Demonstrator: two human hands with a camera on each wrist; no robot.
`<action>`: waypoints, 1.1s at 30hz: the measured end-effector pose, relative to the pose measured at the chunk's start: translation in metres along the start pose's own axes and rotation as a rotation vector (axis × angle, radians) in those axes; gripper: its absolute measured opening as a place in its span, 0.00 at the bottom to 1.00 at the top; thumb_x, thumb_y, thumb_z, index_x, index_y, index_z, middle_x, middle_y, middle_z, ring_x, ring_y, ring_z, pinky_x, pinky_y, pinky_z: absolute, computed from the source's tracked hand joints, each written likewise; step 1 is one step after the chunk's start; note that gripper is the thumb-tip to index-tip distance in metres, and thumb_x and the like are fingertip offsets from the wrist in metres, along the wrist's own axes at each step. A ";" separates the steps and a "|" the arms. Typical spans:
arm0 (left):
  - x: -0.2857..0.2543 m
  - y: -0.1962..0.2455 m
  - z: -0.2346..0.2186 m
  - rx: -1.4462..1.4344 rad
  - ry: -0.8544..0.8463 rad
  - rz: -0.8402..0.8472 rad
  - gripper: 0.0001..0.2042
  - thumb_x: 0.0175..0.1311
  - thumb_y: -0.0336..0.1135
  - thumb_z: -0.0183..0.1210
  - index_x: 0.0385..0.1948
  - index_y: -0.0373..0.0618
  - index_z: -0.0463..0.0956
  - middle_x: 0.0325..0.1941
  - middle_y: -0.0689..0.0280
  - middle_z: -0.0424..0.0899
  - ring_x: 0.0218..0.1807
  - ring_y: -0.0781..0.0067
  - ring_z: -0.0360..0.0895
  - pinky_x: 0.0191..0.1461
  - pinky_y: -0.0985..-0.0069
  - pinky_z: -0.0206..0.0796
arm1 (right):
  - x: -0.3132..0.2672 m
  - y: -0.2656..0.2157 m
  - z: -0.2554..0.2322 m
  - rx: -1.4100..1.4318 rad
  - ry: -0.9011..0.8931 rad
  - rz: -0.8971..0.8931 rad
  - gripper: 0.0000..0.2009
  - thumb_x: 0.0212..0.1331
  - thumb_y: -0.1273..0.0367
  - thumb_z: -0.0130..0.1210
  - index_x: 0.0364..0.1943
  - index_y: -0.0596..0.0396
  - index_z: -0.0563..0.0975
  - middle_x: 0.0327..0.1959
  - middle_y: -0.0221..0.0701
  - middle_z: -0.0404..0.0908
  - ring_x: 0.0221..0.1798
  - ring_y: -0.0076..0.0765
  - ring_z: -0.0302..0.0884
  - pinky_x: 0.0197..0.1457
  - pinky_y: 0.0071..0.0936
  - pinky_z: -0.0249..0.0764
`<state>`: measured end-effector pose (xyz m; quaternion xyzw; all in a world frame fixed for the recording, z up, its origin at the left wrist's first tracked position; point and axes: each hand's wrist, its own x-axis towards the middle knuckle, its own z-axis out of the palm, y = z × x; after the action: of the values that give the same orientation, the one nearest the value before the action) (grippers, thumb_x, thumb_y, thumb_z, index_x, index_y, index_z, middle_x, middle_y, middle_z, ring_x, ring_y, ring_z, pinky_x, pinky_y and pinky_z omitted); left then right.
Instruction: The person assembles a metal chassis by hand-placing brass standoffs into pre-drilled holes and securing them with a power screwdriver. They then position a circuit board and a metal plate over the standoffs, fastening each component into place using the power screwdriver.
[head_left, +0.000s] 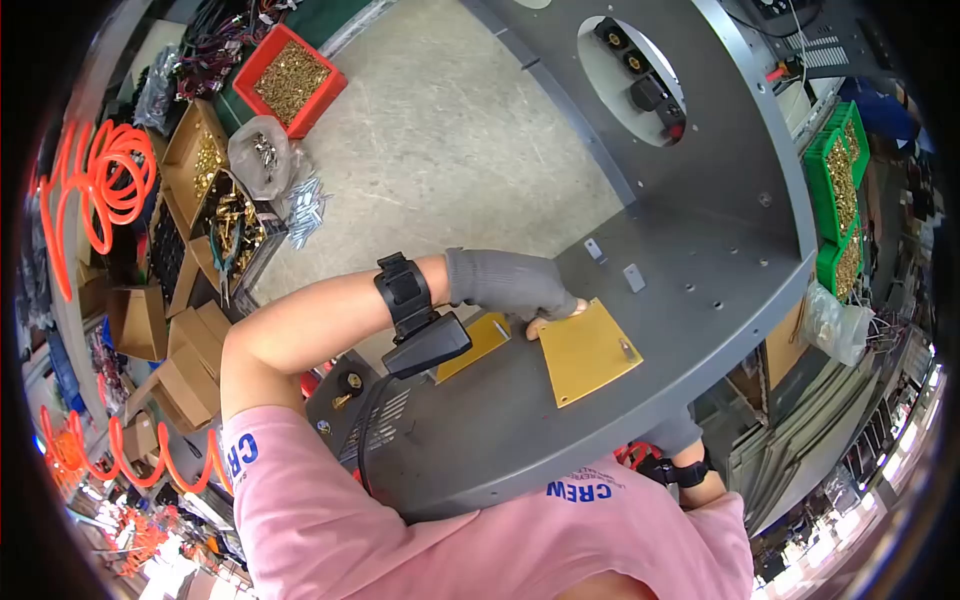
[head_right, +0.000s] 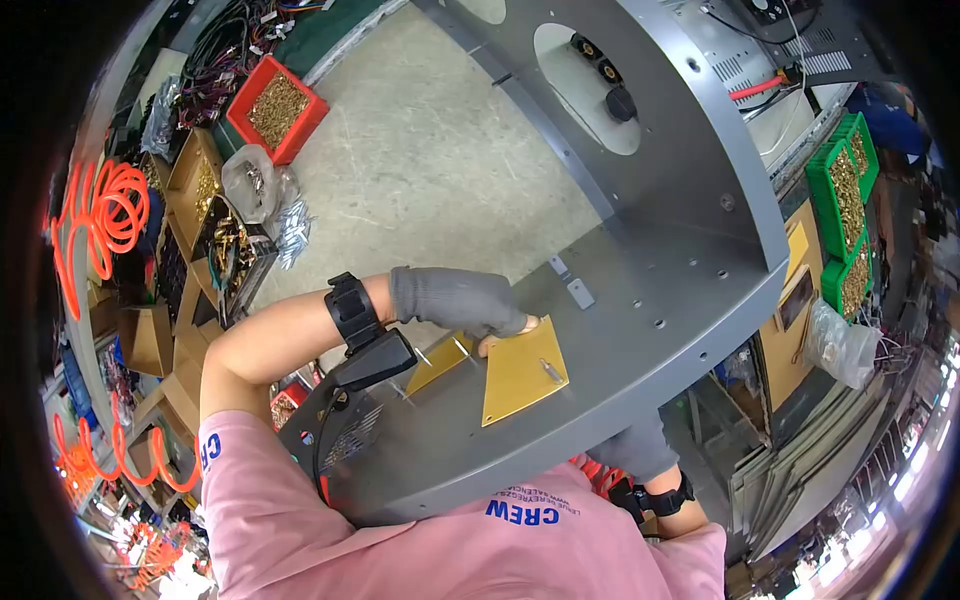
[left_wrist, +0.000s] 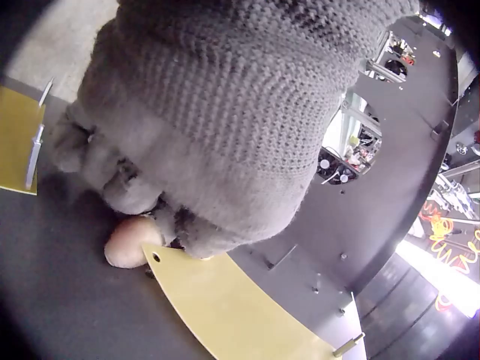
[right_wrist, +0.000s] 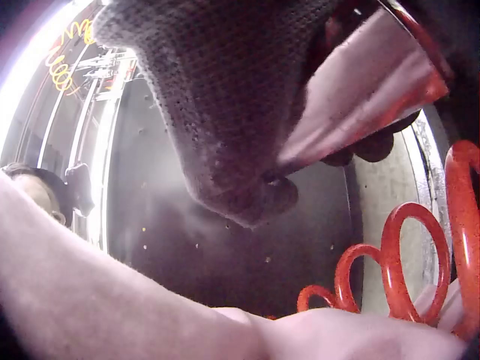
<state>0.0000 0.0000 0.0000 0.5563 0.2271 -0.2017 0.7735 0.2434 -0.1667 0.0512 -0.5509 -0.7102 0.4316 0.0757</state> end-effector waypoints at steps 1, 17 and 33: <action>-0.001 0.002 0.002 -0.021 0.018 -0.018 0.31 0.60 0.59 0.45 0.12 0.37 0.77 0.16 0.61 0.77 0.26 0.71 0.72 0.39 0.77 0.64 | 0.000 -0.002 -0.002 0.001 0.001 0.018 0.19 0.40 0.63 0.63 0.40 0.51 0.78 0.39 0.36 0.79 0.41 0.44 0.76 0.42 0.35 0.73; -0.167 -0.176 -0.083 0.032 1.855 -0.044 0.10 0.57 0.32 0.53 0.38 0.39 0.70 0.29 0.68 0.73 0.28 0.74 0.69 0.33 0.77 0.64 | -0.003 0.015 0.011 -0.100 0.003 -0.026 0.19 0.42 0.61 0.63 0.41 0.47 0.77 0.41 0.33 0.78 0.42 0.41 0.76 0.43 0.34 0.73; -0.198 -0.217 -0.127 0.558 1.612 -0.841 0.15 0.51 0.43 0.53 0.38 0.50 0.78 0.37 0.54 0.81 0.42 0.53 0.77 0.48 0.62 0.67 | 0.004 0.002 0.005 -0.148 0.068 -0.044 0.16 0.40 0.65 0.64 0.37 0.52 0.78 0.35 0.35 0.79 0.37 0.45 0.77 0.39 0.34 0.73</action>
<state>-0.2995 0.0680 -0.0881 0.5653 0.8176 -0.0659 0.0871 0.2405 -0.1660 0.0449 -0.5536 -0.7492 0.3570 0.0685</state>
